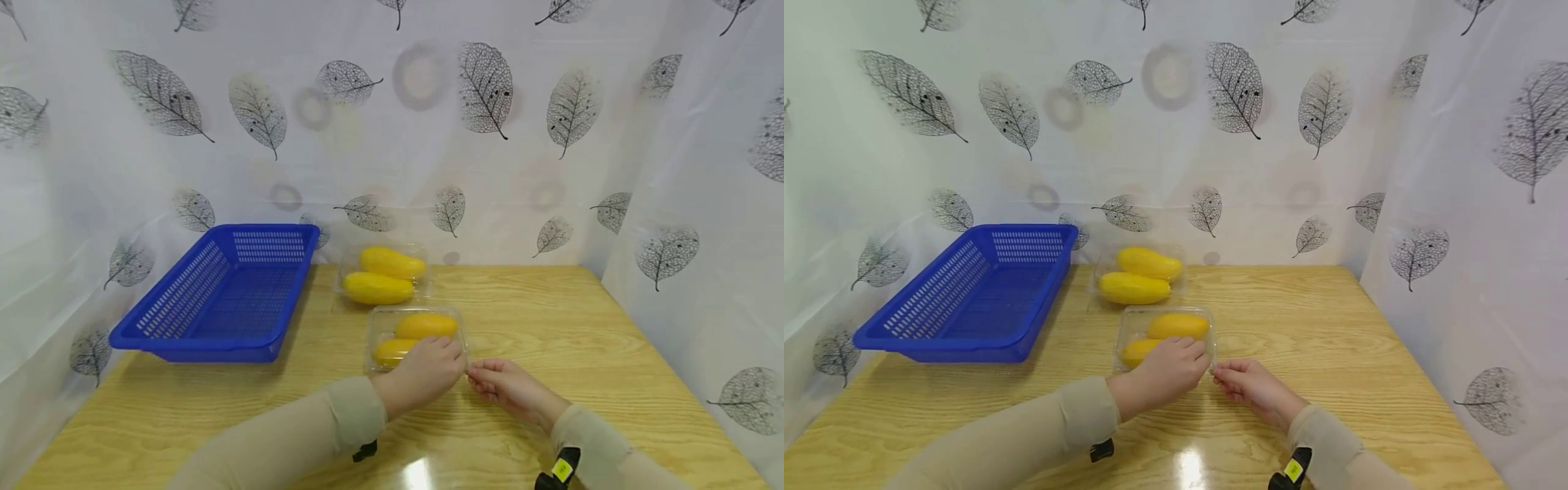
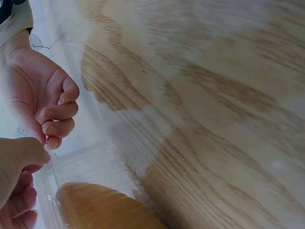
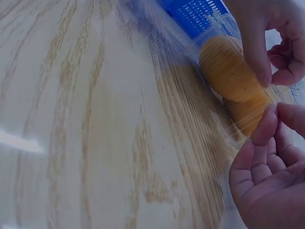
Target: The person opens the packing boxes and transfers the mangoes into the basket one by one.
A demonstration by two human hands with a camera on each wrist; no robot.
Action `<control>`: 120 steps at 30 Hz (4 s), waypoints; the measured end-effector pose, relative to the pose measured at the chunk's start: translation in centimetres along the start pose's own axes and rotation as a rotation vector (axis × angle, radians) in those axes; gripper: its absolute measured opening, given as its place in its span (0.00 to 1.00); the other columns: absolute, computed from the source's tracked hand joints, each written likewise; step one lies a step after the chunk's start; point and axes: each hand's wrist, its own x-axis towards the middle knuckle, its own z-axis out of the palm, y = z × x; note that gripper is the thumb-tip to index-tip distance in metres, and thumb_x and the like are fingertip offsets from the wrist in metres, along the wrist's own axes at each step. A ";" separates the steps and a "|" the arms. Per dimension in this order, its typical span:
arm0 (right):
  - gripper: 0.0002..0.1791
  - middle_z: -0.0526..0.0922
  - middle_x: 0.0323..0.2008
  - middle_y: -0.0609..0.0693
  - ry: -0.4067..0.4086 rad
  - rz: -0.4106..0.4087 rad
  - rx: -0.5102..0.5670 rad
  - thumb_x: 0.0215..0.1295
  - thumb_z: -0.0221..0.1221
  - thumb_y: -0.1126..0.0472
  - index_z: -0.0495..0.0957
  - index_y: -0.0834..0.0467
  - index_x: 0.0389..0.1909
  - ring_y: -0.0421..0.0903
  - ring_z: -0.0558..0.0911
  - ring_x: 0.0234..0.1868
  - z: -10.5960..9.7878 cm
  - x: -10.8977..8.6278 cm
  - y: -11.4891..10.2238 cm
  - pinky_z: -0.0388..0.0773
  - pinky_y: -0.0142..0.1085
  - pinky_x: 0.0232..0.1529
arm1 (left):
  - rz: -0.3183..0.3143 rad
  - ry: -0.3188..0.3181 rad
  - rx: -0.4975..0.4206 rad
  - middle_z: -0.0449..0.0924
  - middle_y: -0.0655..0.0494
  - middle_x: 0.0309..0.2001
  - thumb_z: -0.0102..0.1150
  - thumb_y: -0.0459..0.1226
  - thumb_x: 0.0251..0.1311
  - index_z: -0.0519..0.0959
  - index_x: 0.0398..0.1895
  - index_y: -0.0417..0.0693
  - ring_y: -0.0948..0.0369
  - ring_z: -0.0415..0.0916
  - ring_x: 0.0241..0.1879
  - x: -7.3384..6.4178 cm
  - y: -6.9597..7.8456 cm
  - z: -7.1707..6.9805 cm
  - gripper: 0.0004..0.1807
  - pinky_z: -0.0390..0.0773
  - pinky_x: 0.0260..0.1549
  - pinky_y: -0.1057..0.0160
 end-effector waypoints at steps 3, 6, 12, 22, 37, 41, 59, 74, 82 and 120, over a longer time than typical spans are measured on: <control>0.08 0.77 0.34 0.46 0.002 0.007 0.000 0.69 0.51 0.60 0.76 0.60 0.38 0.37 0.75 0.33 0.1 0.1 0.1 0.75 0.27 0.35 | -0.024 -0.015 0.013 0.72 0.65 0.30 0.55 0.43 0.63 0.80 0.33 0.58 0.67 0.68 0.28 0.1 0.2 -0.1 0.05 0.70 0.24 0.73; 0.08 0.77 0.33 0.46 0.005 0.014 -0.005 0.69 0.50 0.60 0.75 0.60 0.37 0.37 0.75 0.33 0.3 0.2 0.1 0.74 0.27 0.34 | -0.041 -0.017 0.031 0.73 0.64 0.29 0.56 0.43 0.62 0.80 0.32 0.58 0.67 0.69 0.28 0.2 0.4 -0.1 0.04 0.71 0.25 0.73; 0.08 0.76 0.33 0.45 0.012 0.020 0.002 0.70 0.48 0.60 0.74 0.56 0.34 0.37 0.76 0.33 0.8 0.2 -0.3 0.74 0.28 0.35 | -0.056 0.014 0.079 0.72 0.64 0.28 0.56 0.44 0.62 0.80 0.31 0.57 0.67 0.69 0.26 0.0 0.6 -0.1 0.05 0.71 0.24 0.72; 0.09 0.75 0.32 0.44 0.021 0.014 0.000 0.70 0.46 0.60 0.74 0.53 0.32 0.37 0.76 0.33 1.7 0.1 -0.7 0.74 0.27 0.34 | -0.085 0.032 0.099 0.74 0.64 0.28 0.56 0.44 0.62 0.81 0.31 0.56 0.67 0.70 0.25 -0.2 0.8 -0.2 0.06 0.71 0.23 0.73; 0.09 0.74 0.31 0.44 0.082 0.051 0.003 0.69 0.48 0.59 0.74 0.59 0.37 0.37 0.76 0.32 1.9 -0.2 -0.3 0.75 0.29 0.36 | -0.142 0.150 0.090 0.76 0.58 0.32 0.50 0.35 0.63 0.81 0.38 0.47 0.65 0.73 0.28 1.3 -2.2 -2.8 0.09 0.73 0.26 0.71; 0.09 0.74 0.31 0.44 0.086 0.053 -0.015 0.69 0.48 0.59 0.74 0.60 0.38 0.36 0.76 0.31 1.8 -0.3 -0.3 0.75 0.29 0.34 | -0.157 0.164 0.071 0.78 0.58 0.36 0.50 0.34 0.63 0.81 0.41 0.48 0.64 0.75 0.31 1.1 -2.3 -2.6 0.10 0.74 0.28 0.71; 0.11 0.74 0.31 0.46 0.084 0.072 -0.048 0.70 0.49 0.56 0.73 0.60 0.36 0.36 0.76 0.30 1.7 -0.3 -0.7 0.75 0.28 0.33 | -0.232 0.342 0.007 0.79 0.57 0.35 0.55 0.33 0.61 0.83 0.35 0.51 0.59 0.76 0.34 -0.3 -6.4 -2.2 0.07 0.75 0.34 0.64; 0.11 0.74 0.31 0.46 0.086 0.072 -0.055 0.70 0.50 0.55 0.72 0.60 0.37 0.37 0.76 0.30 1.8 -0.3 -0.6 0.76 0.29 0.33 | -0.311 0.314 0.005 0.80 0.54 0.37 0.58 0.33 0.59 0.83 0.38 0.48 0.58 0.78 0.36 -1.6 -8.8 -1.7 0.06 0.77 0.38 0.60; 0.10 0.74 0.30 0.45 0.078 0.075 -0.052 0.70 0.49 0.56 0.72 0.59 0.36 0.36 0.76 0.29 1.9 -0.3 -0.6 0.75 0.28 0.32 | -0.360 0.277 0.008 0.79 0.54 0.36 0.60 0.34 0.58 0.81 0.36 0.47 0.56 0.77 0.36 -2.4 -10.1 -1.7 0.04 0.76 0.40 0.58; 0.11 0.74 0.30 0.45 0.066 0.086 -0.045 0.70 0.49 0.56 0.72 0.60 0.38 0.35 0.75 0.28 1.8 -0.3 -0.5 0.74 0.28 0.30 | -0.518 0.160 -0.018 0.76 0.55 0.31 0.57 0.37 0.60 0.82 0.32 0.48 0.58 0.73 0.29 -2.1 -11.9 -1.7 0.05 0.74 0.29 0.63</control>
